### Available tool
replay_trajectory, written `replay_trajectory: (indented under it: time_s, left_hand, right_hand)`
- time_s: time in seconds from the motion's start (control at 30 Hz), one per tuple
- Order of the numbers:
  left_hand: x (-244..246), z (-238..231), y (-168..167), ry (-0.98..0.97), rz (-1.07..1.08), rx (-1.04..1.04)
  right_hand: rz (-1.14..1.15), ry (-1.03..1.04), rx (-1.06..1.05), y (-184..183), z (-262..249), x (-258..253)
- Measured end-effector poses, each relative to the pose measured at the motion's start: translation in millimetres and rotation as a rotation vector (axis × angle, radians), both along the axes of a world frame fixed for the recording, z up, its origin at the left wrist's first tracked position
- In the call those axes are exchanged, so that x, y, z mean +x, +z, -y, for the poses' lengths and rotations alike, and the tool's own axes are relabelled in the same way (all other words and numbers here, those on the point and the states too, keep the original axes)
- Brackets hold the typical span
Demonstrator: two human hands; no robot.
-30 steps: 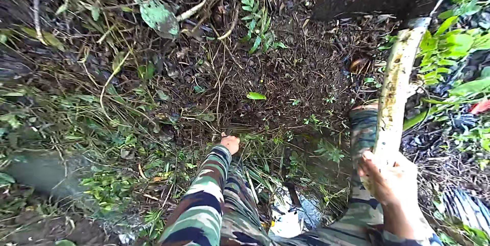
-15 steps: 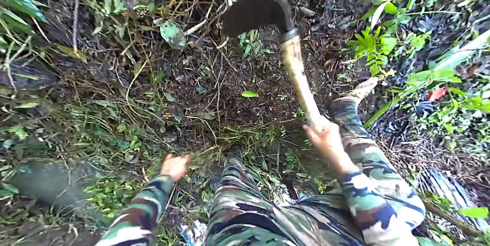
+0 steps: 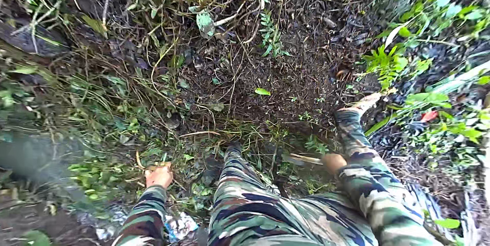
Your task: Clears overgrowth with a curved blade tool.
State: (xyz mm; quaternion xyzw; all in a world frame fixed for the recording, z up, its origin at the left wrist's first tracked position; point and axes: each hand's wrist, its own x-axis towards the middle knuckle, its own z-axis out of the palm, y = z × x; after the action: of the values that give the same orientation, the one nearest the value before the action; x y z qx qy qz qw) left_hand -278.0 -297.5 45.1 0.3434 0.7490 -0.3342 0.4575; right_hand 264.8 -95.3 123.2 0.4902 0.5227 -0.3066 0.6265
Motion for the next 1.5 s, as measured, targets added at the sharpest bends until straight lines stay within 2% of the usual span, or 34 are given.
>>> replay_trajectory:
  time_s: [0.1,0.3,0.37,0.4,0.47,0.5,0.57,0.63,0.7,0.8,0.9,0.97,1.03,1.07,1.1,1.17,1.2,1.27,1.3,1.37,1.43,1.5]
  left_hand:
    - [11.3,2.8,1.0,0.111,0.029,0.038]
    - [3.4,37.5,0.2,0.346,-0.019,0.12]
    - [5.5,41.4,-3.5,0.4,-0.038,0.123]
    - [8.6,41.1,-4.6,0.419,-0.038,0.122]
    - [16.0,35.9,-5.3,0.433,-0.013,0.134]
    - [18.6,35.1,-4.6,0.435,0.009,0.136]
    - [24.9,33.2,-2.8,0.427,0.054,0.135]
    - [23.5,20.3,-3.3,0.445,0.056,0.151]
    - [22.4,26.4,1.1,0.442,0.052,0.109]
    - [15.9,9.7,-16.2,0.429,0.05,0.144]
    - [18.2,-2.4,-13.2,0.47,0.084,0.18]
    - [19.3,-11.4,-15.6,0.497,0.1,0.224]
    - [22.4,-15.5,-27.5,0.518,0.101,0.261]
    - [24.5,-16.0,-32.4,0.522,0.102,0.268]
    - [26.6,-16.7,-34.6,0.529,0.108,0.269]
    - [30.1,-17.3,-31.9,0.551,0.122,0.268]
    - [30.3,-14.5,-30.3,0.563,0.129,0.258]
    - [32.5,-7.1,-23.8,0.574,0.148,0.234]
    - [36.8,-0.5,-19.6,0.58,0.15,0.225]
    - [24.1,1.3,-16.9,0.604,0.106,0.24]
    - [24.5,29.6,-12.7,0.607,0.085,0.175]
    - [17.2,31.5,-26.0,0.62,0.054,0.201]
  right_hand:
    - [-0.263,-0.125,0.094,7.7,-22.7,-36.5]
    - [-1.084,-0.627,0.752,65.6,-97.9,-156.6]
    - [-1.309,-0.781,0.939,42.6,-101.8,-187.5]
    - [-1.331,-0.783,0.991,18.3,-96.5,-187.9]
    - [-1.096,-0.583,0.933,-43.6,-69.3,-139.5]
    - [-0.855,-0.468,0.762,-70.1,-47.4,-98.8]
    - [-0.429,-0.338,0.411,-93.4,-11.5,-40.8]
    - [-0.272,-0.283,0.302,-96.3,-17.0,-48.6]
    - [-0.234,-0.274,0.233,-70.7,-10.0,-65.0]
    - [-0.41,-0.299,0.378,-25.2,-27.6,-82.4]
    - [-0.823,-0.475,0.679,32.9,-44.1,-115.2]
    - [-1.151,-0.711,0.848,60.3,-70.7,-156.8]
    - [-1.494,-0.958,0.922,71.4,-99.3,-203.1]
    - [-1.584,-1.013,0.932,67.8,-104.6,-220.6]
    - [-1.547,-0.976,0.989,53.7,-100.8,-226.7]
    - [-1.207,-0.704,1.024,-11.6,-67.5,-182.9]
    - [-0.945,-0.565,0.867,-46.1,-43.0,-137.6]
    - [-0.419,-0.35,0.425,-83.8,-4.5,-64.4]
    - [-0.252,-0.305,0.312,-90.5,6.3,-50.1]
    - [-0.171,-0.264,0.263,-99.1,-1.4,-76.2]
    - [-0.117,-0.271,0.158,-63.1,5.9,-88.2]
    - [-0.254,-0.275,0.272,-35.8,-19.1,-100.8]
